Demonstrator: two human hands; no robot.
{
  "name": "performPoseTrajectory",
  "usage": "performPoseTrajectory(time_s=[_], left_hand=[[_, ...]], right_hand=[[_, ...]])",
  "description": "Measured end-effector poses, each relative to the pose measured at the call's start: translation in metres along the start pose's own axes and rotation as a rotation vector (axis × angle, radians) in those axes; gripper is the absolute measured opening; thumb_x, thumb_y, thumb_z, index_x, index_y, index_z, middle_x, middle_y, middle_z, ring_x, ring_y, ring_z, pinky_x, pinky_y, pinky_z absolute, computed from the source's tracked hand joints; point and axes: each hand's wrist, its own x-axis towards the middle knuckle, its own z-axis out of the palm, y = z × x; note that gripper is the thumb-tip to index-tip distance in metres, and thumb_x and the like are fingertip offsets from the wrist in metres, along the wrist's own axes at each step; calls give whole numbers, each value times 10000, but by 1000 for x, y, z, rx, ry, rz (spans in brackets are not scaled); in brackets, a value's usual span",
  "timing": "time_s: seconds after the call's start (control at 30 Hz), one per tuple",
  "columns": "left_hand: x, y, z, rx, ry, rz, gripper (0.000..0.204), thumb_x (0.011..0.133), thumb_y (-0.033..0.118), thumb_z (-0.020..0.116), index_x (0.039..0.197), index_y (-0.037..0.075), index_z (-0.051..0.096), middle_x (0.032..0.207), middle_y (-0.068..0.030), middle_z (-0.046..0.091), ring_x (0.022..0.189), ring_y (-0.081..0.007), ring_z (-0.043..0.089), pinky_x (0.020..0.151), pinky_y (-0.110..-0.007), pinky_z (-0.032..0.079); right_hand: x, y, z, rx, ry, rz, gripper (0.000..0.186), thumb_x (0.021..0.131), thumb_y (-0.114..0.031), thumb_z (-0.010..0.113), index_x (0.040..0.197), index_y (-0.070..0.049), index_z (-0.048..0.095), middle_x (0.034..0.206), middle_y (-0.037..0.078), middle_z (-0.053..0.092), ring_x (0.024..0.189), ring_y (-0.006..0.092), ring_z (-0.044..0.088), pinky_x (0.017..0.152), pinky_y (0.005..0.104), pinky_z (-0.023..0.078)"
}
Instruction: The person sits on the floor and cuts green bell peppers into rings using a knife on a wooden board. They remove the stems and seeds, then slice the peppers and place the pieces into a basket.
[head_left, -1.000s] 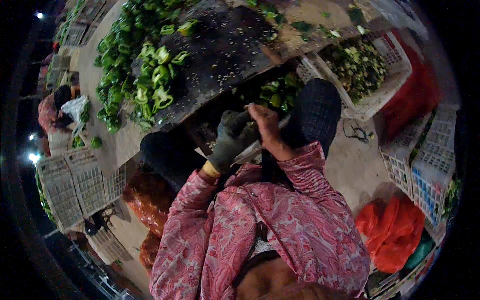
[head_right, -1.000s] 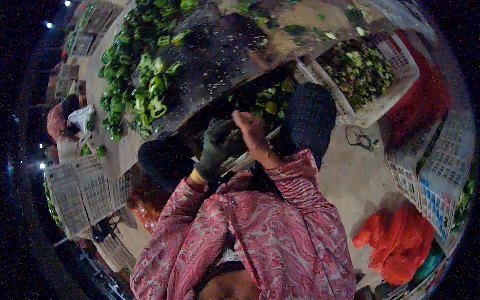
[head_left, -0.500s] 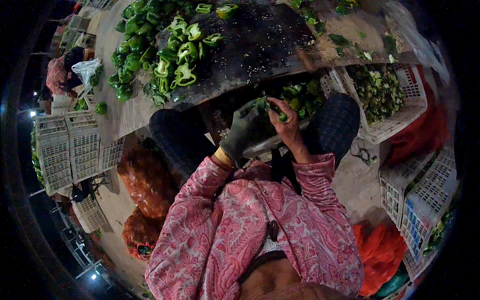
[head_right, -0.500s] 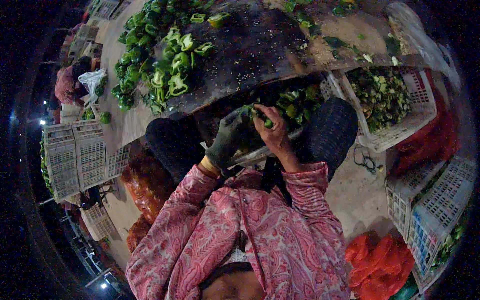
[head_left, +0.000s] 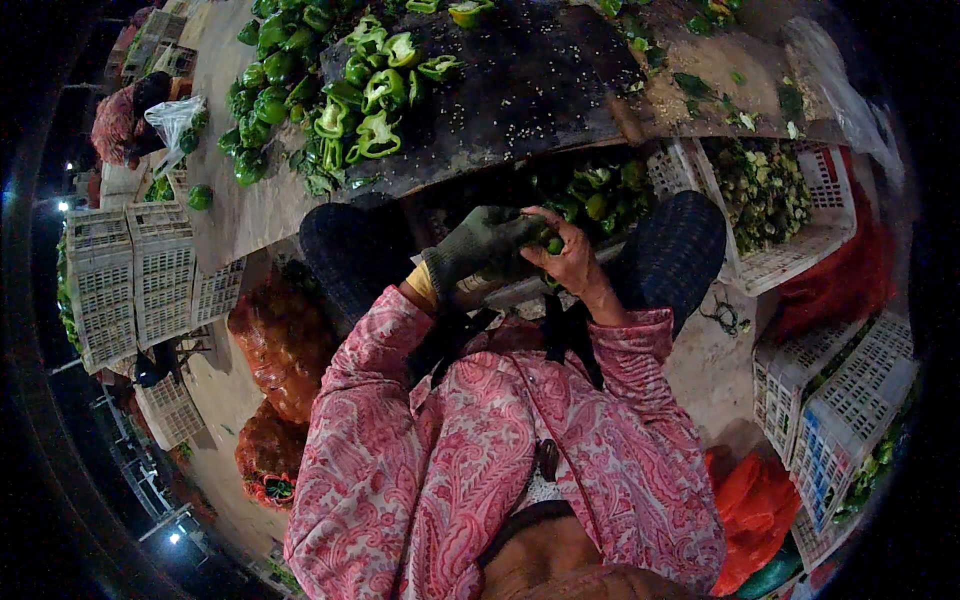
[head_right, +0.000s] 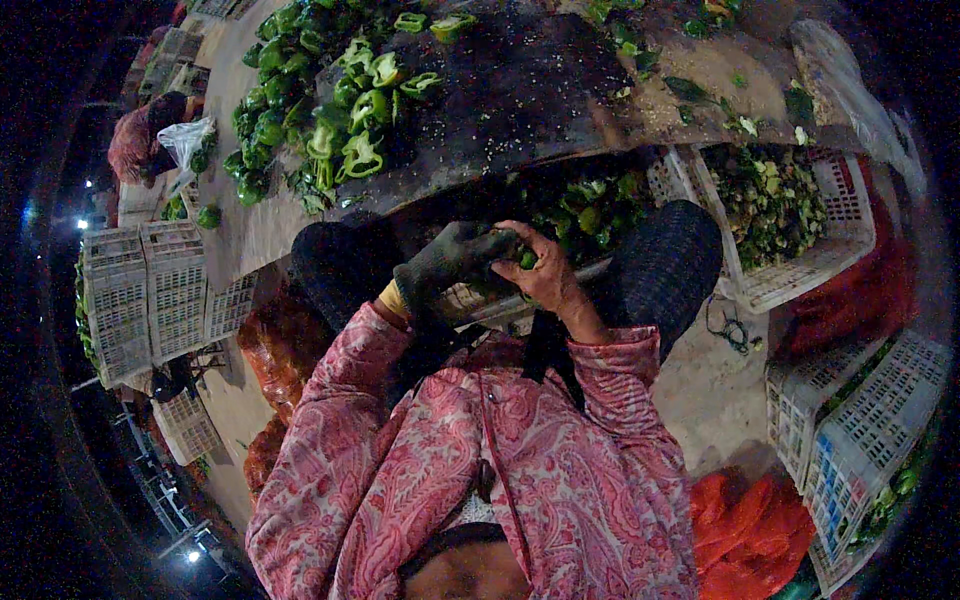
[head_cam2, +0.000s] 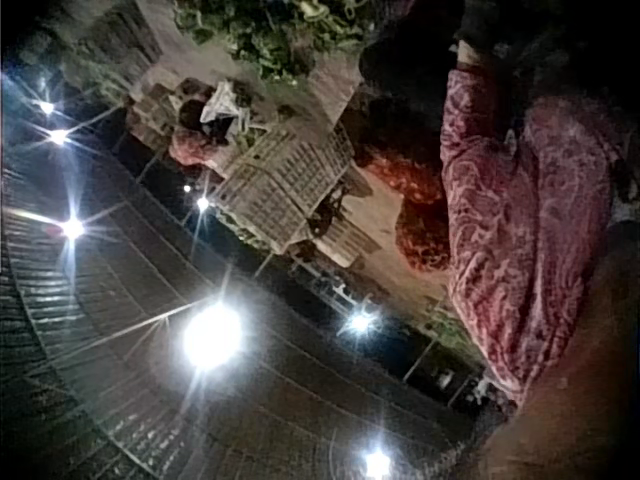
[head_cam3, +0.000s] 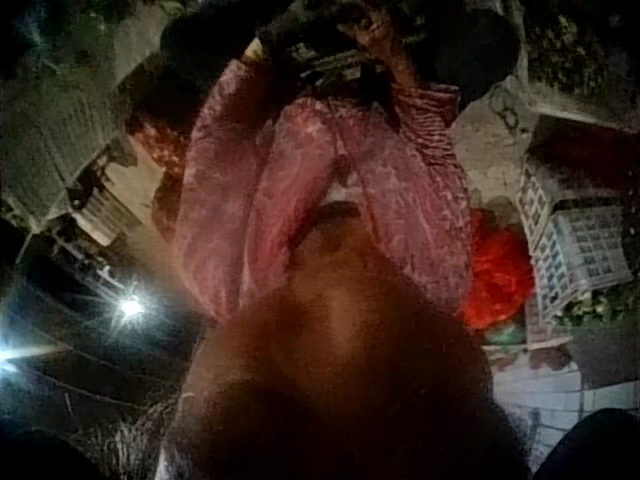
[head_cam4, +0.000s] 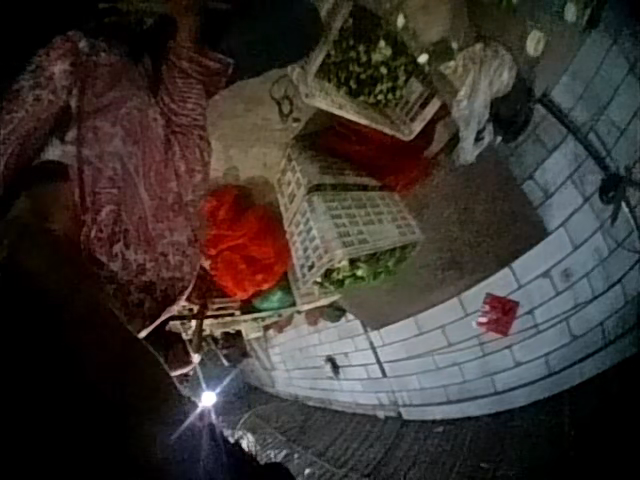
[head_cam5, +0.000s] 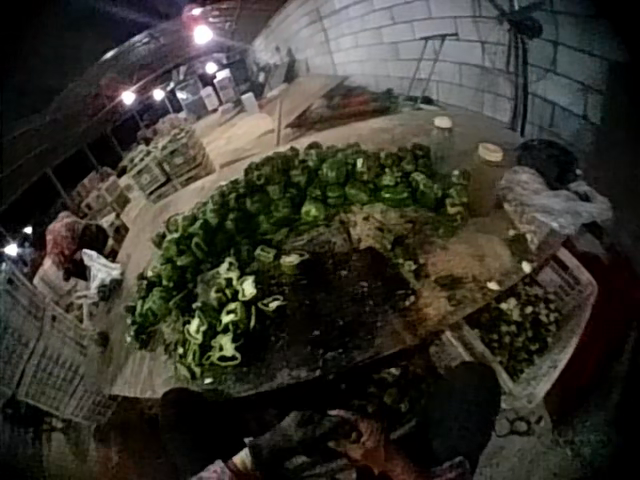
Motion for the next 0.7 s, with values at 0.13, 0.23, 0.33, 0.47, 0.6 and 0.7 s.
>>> performPoseTrajectory(time_s=[0.13,0.23,0.33,0.47,0.6,0.7], left_hand=[[3,-22,9,-140,126,59,374,930,258,628,1198,-1,601,1008,-59,661,880,-111,606,769,-279,521],[1,-24,15,-170,167,64,379,911,258,654,1179,-6,613,972,-57,673,856,-106,606,765,-282,522],[3,-31,23,115,291,152,345,884,205,683,1148,-10,630,963,-62,681,840,-104,613,747,-284,527],[3,-28,31,590,452,370,300,855,131,696,1114,-12,649,947,-79,694,834,-115,622,720,-284,528],[14,-43,39,193,562,331,294,829,149,707,1097,32,669,916,-125,698,804,-198,665,706,-312,534],[16,-33,3,1080,446,483,444,793,172,701,1222,91,622,1236,-200,596,1093,-352,600,901,-408,493]], right_hand=[[-1,-4,1,-1,111,52,421,759,-55,709,1160,-28,584,1017,61,646,997,147,592,891,294,465],[-6,5,2,-6,126,117,421,760,-35,692,1165,-3,583,1039,84,646,980,151,593,882,295,466],[-9,11,2,17,133,118,409,766,-42,691,1157,10,582,1049,89,645,962,154,594,881,298,467],[-4,14,7,-47,227,-33,355,773,-93,741,1077,-6,579,955,81,643,899,143,594,811,301,485],[-5,-4,4,-40,421,135,342,777,-153,765,1035,-23,582,886,59,644,827,138,592,774,308,492],[-2,17,-26,66,592,256,490,798,-270,771,1154,-18,548,972,68,642,813,138,598,765,312,493]])
